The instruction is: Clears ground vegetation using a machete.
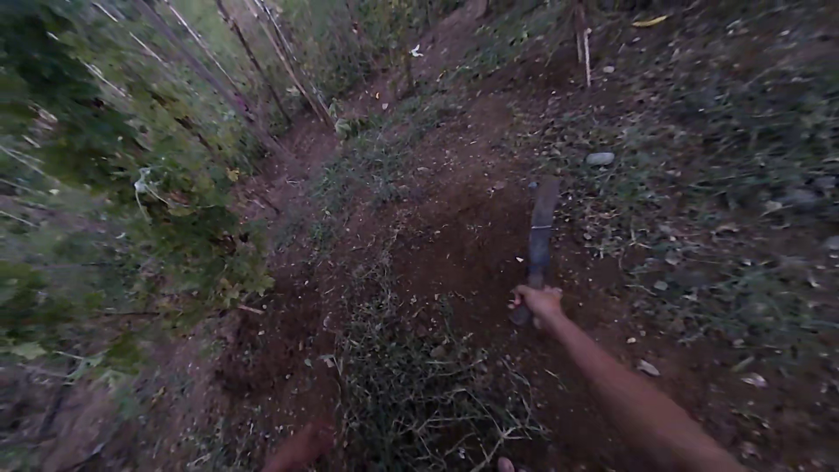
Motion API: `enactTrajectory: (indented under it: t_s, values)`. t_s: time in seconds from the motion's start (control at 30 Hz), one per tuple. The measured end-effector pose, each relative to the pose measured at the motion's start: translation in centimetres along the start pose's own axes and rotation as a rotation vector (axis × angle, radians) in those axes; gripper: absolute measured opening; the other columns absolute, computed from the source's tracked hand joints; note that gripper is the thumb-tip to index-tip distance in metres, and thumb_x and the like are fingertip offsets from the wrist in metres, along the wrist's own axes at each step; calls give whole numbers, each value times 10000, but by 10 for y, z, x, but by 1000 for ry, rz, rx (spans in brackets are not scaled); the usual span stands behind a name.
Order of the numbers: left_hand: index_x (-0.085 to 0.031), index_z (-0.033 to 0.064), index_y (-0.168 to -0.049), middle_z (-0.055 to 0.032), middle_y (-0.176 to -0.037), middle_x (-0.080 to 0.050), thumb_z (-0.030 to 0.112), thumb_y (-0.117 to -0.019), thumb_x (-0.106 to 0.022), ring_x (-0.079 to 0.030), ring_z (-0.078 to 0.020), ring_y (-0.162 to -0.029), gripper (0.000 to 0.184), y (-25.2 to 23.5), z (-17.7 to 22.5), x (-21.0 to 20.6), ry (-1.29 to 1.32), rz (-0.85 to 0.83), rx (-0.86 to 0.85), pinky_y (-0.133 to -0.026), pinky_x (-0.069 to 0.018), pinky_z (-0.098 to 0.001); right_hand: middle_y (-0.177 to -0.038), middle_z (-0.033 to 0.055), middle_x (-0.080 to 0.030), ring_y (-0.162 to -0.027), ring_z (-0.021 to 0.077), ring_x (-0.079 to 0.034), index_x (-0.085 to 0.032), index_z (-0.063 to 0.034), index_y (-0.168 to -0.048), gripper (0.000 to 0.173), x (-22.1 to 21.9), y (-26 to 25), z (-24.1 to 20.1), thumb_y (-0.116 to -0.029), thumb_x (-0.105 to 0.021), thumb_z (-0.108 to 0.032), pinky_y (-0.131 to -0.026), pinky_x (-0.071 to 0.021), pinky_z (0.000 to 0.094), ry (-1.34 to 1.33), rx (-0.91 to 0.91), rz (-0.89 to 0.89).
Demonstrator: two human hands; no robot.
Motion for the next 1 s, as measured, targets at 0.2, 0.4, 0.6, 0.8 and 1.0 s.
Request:
enactTrajectory:
  t_s: [0.2, 0.4, 0.6, 0.8, 1.0]
  values:
    - [-525, -56, -1407, -272, -1330, -606, 134, -1037, -587, -610, -348, -1216, 421, 2, -11, 3, 9, -12, 31, -1065, -466, -466, -1086, 261, -666, -864, 353, -693, -547, 37, -1359, 468, -5, 39, 81, -961, -699, -158, -825, -570, 529, 899, -31, -420]
    - [-552, -23, -1402, -249, -1330, -623, 180, -1031, -609, -616, -357, -1227, 427, -3, -23, 7, -27, 18, 47, -1075, -466, -497, -937, 205, -656, -693, 270, -644, -584, 40, -1279, 392, 45, 31, 27, -953, -718, -132, -697, -570, 463, 863, 39, -332]
    - [-541, -37, -1399, -248, -1321, -625, 146, -1022, -617, -621, -332, -1218, 426, -1, -24, 3, 54, -1, 31, -1068, -475, -470, -762, 43, -562, -538, 110, -588, -489, 45, -1299, 418, 3, -3, -9, -989, -687, -155, -566, -579, 299, 226, 47, -67]
    - [-543, -36, -1401, -243, -1326, -625, 149, -1023, -617, -626, -331, -1211, 427, -4, -25, 4, 27, -17, 50, -1066, -475, -470, -1021, 237, -670, -793, 317, -692, -528, 68, -1349, 453, -15, 27, 65, -955, -676, -99, -775, -586, 492, 706, -51, -247]
    - [-525, -32, -1420, -257, -1339, -609, 146, -1040, -583, -610, -345, -1230, 424, -5, -15, 9, -17, -28, 30, -1074, -464, -478, -937, 193, -652, -700, 254, -650, -555, 54, -1292, 394, 52, 1, -3, -968, -690, -123, -710, -573, 449, 842, 22, -228]
Point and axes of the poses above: each hand's wrist, its own y-axis away from the middle knuckle, its own x-axis out of the back of the hand, z = x × y, the point moved 2 cm from there along -y, towards the middle knuckle
